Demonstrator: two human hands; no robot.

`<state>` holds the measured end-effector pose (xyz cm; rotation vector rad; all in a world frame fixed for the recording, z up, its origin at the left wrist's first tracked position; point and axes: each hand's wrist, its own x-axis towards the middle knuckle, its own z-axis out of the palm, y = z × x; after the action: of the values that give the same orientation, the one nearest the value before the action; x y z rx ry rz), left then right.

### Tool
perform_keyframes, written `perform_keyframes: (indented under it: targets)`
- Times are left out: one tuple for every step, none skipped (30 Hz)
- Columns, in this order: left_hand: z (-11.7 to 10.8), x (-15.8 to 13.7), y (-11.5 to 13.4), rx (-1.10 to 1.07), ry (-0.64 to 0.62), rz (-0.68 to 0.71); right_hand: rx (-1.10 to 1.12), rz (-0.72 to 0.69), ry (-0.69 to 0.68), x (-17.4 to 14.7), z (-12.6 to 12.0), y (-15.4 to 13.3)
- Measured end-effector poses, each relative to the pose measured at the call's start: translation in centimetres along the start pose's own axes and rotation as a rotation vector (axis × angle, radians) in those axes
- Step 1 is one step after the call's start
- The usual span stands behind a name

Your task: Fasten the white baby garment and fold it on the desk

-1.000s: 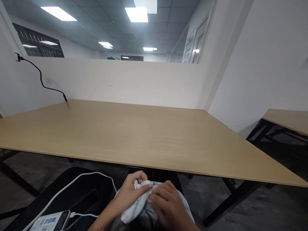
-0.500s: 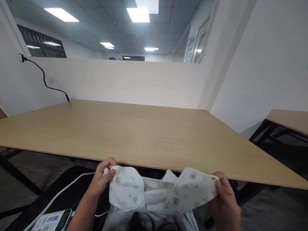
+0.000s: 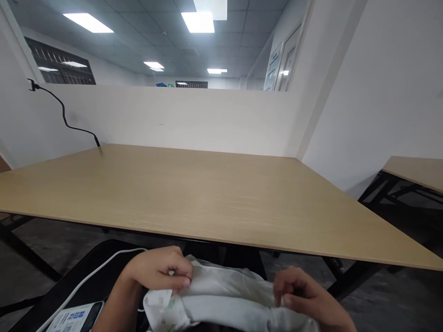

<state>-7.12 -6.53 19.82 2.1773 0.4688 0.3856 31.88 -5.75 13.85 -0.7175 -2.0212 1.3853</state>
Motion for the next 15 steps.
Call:
perform_keyframes:
  targets:
    - [0.6,0.8,0.1,-0.019,-0.023,-0.003,0.028,0.037,-0.042,0.8,1.1,-0.1]
    - [1.2,1.5,0.1,-0.039,-0.028,-0.001,0.083,0.042,-0.089,1.6,2.4,-0.1]
    - [1.8,2.2,0.0,-0.051,-0.014,0.0,0.149,0.044,-0.136,2.4,3.6,-0.2]
    - [2.2,2.7,-0.2,-0.049,0.02,-0.006,0.214,0.045,-0.17,3.2,4.7,-0.2]
    - [2.5,3.1,-0.5,-0.031,0.066,-0.023,0.242,0.053,-0.157,3.9,5.5,-0.1]
    - [2.7,3.3,-1.0,-0.006,0.114,-0.053,0.252,0.062,-0.108,4.5,6.1,0.2]
    - [2.8,3.3,-1.5,0.017,0.155,-0.098,0.249,0.07,-0.017,5.0,6.4,0.6]
    - [2.8,3.1,-2.2,0.028,0.19,-0.152,0.234,0.078,0.11,5.4,6.3,1.3]
    - [2.8,2.8,-3.1,0.021,0.218,-0.207,0.214,0.088,0.242,5.6,5.9,2.2]
    - [2.9,2.4,-4.1,-0.006,0.241,-0.257,0.196,0.104,0.366,5.7,5.4,3.4]
    - [2.9,1.9,-5.1,-0.048,0.263,-0.3,0.163,0.132,0.456,5.6,4.8,4.7]
    - [3.1,1.4,-6.3,-0.095,0.286,-0.335,0.123,0.18,0.461,5.5,4.2,6.1]
    - [3.2,0.9,-7.6,-0.139,0.309,-0.368,0.086,0.238,0.421,5.2,3.8,7.6]
    - [3.5,0.4,-8.8,-0.164,0.332,-0.407,0.042,0.281,0.409,5.0,3.6,8.9]
    - [3.7,-0.1,-10.0,-0.166,0.347,-0.455,-0.012,0.305,0.403,4.7,3.6,10.0]
